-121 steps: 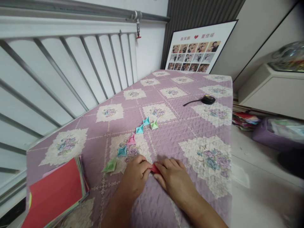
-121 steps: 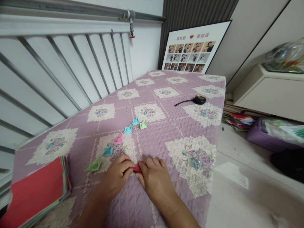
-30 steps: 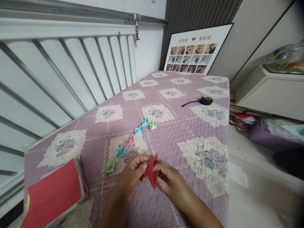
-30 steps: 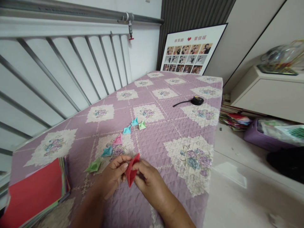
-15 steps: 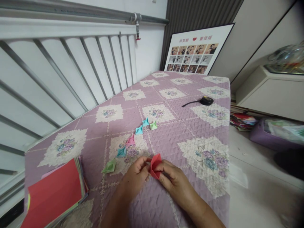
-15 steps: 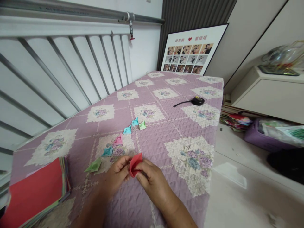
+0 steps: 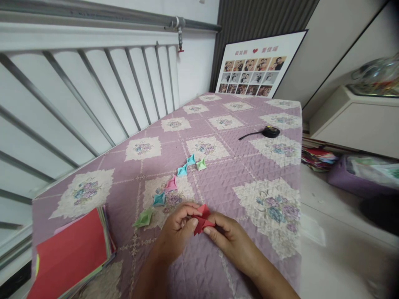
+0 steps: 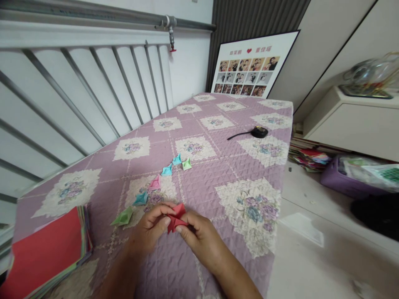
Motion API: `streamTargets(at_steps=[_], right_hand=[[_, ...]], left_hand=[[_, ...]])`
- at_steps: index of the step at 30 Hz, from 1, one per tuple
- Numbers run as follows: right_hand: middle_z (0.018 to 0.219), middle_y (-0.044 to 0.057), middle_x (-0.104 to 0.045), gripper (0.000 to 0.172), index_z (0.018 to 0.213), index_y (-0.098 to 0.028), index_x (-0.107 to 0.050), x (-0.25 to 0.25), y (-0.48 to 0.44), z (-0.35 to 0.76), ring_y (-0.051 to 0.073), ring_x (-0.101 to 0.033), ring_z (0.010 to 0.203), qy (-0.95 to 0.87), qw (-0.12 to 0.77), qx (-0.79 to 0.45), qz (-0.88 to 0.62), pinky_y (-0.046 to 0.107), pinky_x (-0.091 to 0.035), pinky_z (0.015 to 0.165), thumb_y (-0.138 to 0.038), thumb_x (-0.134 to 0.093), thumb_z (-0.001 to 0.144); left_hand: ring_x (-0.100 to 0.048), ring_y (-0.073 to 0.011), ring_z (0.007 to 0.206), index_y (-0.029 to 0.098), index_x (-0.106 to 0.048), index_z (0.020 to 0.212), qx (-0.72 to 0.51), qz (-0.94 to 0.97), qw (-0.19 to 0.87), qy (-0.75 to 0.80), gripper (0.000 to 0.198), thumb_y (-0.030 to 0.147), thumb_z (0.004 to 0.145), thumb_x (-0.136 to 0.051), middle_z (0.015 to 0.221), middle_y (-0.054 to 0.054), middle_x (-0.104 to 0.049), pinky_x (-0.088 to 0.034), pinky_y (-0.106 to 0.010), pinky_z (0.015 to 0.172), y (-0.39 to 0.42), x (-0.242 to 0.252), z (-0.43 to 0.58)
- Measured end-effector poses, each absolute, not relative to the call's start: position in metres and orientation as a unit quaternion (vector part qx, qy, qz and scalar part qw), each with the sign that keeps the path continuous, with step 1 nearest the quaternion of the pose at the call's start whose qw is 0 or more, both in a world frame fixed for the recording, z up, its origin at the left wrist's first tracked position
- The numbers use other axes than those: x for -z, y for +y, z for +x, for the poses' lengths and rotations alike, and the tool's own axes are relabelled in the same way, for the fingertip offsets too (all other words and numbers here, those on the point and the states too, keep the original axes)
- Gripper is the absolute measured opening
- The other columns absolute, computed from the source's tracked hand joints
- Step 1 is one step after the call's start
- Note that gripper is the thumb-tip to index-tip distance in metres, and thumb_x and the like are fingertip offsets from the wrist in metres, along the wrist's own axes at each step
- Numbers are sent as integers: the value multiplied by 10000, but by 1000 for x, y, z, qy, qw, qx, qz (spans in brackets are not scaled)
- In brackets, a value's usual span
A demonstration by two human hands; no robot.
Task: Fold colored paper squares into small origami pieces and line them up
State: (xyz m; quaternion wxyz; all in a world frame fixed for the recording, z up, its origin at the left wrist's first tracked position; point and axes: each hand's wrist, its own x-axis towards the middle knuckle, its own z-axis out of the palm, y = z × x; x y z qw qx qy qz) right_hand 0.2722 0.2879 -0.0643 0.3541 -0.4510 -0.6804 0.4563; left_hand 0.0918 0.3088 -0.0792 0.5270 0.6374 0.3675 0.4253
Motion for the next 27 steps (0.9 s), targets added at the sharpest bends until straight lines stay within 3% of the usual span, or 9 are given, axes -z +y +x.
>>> streamTargets(at_steps=[3,6,11,15,18,22,27], right_hand=[[764,-9,-591,239,780,-204,-602,65,288,273,134,-541,734,-665,370,-464,-454,235,-423,698,-365,-492,918],[712,-12,-551,304,698,-199,-570,68,289,272,135,-518,695,-648,382,-447,-483,242,-412,668,-397,-484,912],[643,-26,-515,264,681,-204,-550,77,290,266,131,-480,621,-583,406,-455,-536,239,-381,585,-408,-538,848],[619,-47,-480,216,672,-211,-491,81,291,260,113,-451,587,-542,434,-469,-546,230,-362,557,-365,-578,796],[631,-58,-505,164,821,-215,-512,82,292,257,117,-474,595,-520,446,-489,-539,238,-383,577,-348,-597,776],[591,-80,-496,413,1093,-197,-514,80,293,258,121,-477,561,-492,434,-524,-543,251,-394,575,-411,-629,759],[690,-22,-589,303,822,-186,-607,73,292,259,123,-527,632,-481,422,-566,-520,252,-416,616,-487,-612,791]], left_hand=[[-551,-182,969,189,-599,829,-426,618,548,369,77,214,845,-528,1018,-46,-596,-412,-311,863,309,79,93],[-540,-153,821,181,-548,715,-404,605,556,403,117,237,817,-559,856,-13,-593,-404,-272,764,309,81,96],[-420,-106,596,188,-534,706,-368,573,538,497,95,242,774,-573,617,52,-473,-330,-231,596,308,94,101],[-410,-104,585,196,-512,720,-375,548,531,526,68,219,754,-568,616,59,-467,-319,-223,572,308,96,105],[-457,-109,620,199,-497,753,-398,531,539,518,66,197,749,-563,667,48,-512,-349,-222,599,308,91,108],[-543,-127,709,202,-493,924,-419,507,588,470,181,184,759,-565,791,17,-593,-399,-240,668,307,87,110],[-488,-103,633,205,-489,1077,-379,530,603,460,318,196,772,-578,717,50,-512,-374,-224,613,304,89,110]])
